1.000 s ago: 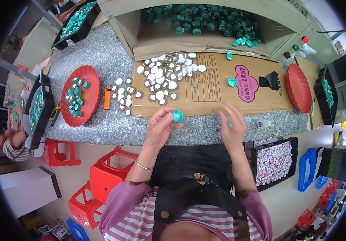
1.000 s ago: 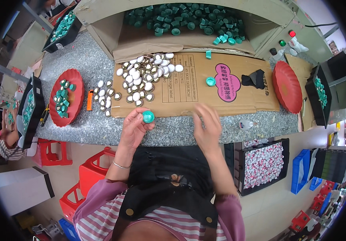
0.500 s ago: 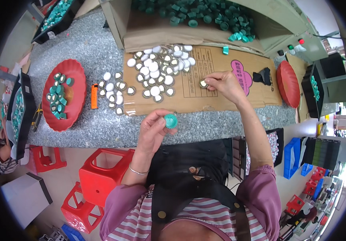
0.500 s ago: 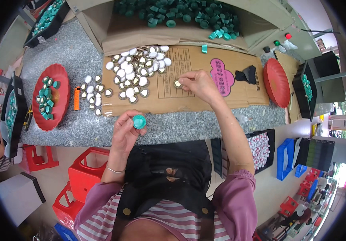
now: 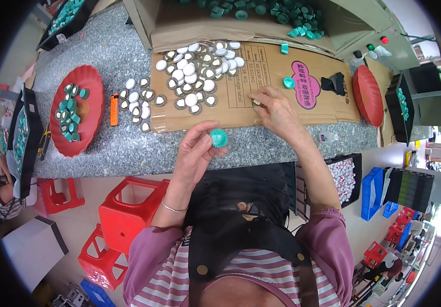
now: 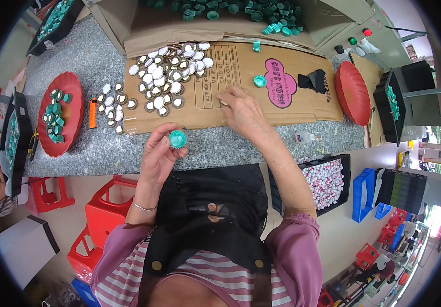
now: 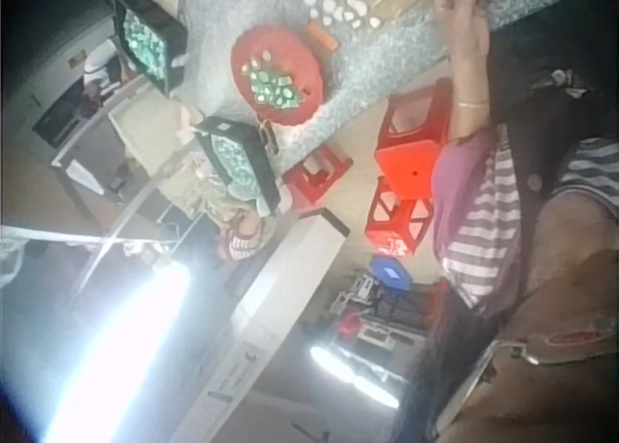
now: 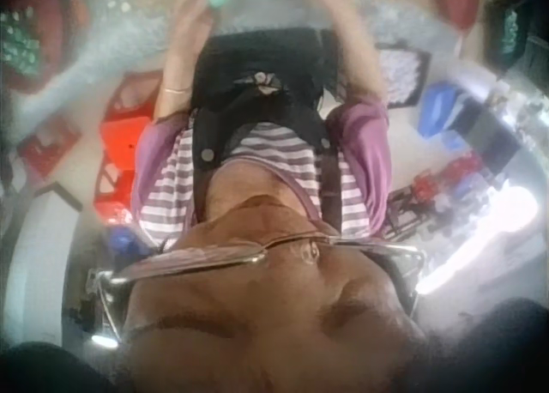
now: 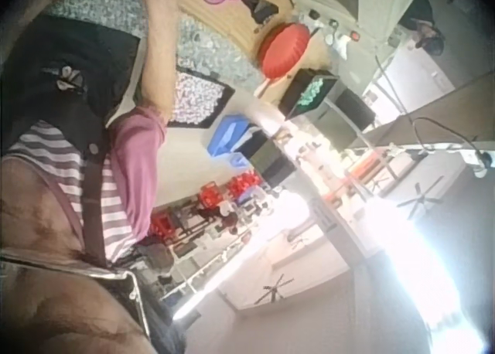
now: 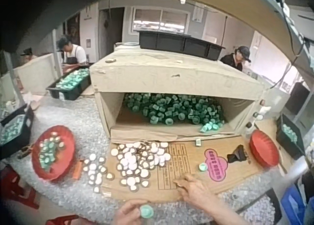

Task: Applying glue and assembling small plastic toy components on a workbench.

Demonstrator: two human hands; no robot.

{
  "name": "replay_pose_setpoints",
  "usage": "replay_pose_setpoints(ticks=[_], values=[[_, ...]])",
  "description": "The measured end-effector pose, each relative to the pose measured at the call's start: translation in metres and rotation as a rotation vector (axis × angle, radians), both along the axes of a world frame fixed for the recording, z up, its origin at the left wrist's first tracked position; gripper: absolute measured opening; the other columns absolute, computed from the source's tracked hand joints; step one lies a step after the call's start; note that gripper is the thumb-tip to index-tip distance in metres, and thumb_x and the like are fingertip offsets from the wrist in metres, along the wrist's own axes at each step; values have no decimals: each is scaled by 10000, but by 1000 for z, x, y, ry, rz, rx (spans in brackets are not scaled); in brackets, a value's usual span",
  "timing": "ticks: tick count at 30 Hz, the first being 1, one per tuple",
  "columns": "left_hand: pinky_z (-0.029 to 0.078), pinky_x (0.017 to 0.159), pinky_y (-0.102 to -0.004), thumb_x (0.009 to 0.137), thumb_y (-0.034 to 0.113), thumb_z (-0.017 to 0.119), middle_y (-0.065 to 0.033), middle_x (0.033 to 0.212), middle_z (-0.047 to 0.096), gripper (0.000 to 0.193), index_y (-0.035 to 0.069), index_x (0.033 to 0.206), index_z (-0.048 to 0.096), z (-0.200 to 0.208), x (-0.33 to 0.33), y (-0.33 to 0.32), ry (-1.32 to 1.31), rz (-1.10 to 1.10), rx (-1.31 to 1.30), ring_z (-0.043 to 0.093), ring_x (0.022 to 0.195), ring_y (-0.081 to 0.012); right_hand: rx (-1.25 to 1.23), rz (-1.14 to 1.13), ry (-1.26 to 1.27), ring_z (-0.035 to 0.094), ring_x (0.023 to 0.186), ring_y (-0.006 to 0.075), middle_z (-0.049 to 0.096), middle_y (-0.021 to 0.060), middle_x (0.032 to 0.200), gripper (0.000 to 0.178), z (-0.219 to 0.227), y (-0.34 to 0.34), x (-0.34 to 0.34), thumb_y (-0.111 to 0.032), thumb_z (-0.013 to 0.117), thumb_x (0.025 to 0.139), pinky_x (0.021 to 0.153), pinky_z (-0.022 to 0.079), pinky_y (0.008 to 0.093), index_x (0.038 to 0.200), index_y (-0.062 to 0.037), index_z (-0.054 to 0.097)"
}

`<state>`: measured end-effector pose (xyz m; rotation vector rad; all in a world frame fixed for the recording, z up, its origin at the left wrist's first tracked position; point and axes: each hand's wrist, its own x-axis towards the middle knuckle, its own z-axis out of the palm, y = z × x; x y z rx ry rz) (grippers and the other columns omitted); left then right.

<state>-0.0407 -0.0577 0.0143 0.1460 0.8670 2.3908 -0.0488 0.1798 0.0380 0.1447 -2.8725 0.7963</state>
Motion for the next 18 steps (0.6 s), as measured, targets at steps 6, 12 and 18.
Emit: replay_pose_setpoints(ticks=[6,12,18], values=[[528,695,-277,910,131,501,-95,953,616,281,8,1163,513,-3,4,-1,-3,-11,6,633,787,-175,165,-213,-258,577,850,329,582,162,942,256,17,-4,9,-86,671,723,710,478,376,960,-3,623],[517,820,-321,910,125,499,-115,1038,594,299,5,1184,504,-3,12,6,-50,-48,49,610,921,-203,44,54,109,570,890,333,591,153,979,283,7,9,20,-48,652,710,778,469,387,988,-8,614],[482,902,-363,910,98,489,-132,1096,570,299,4,1194,496,-1,11,12,-68,-76,112,568,1026,-228,116,117,24,570,892,335,592,150,963,299,5,9,14,7,603,681,783,472,393,979,-15,611]])
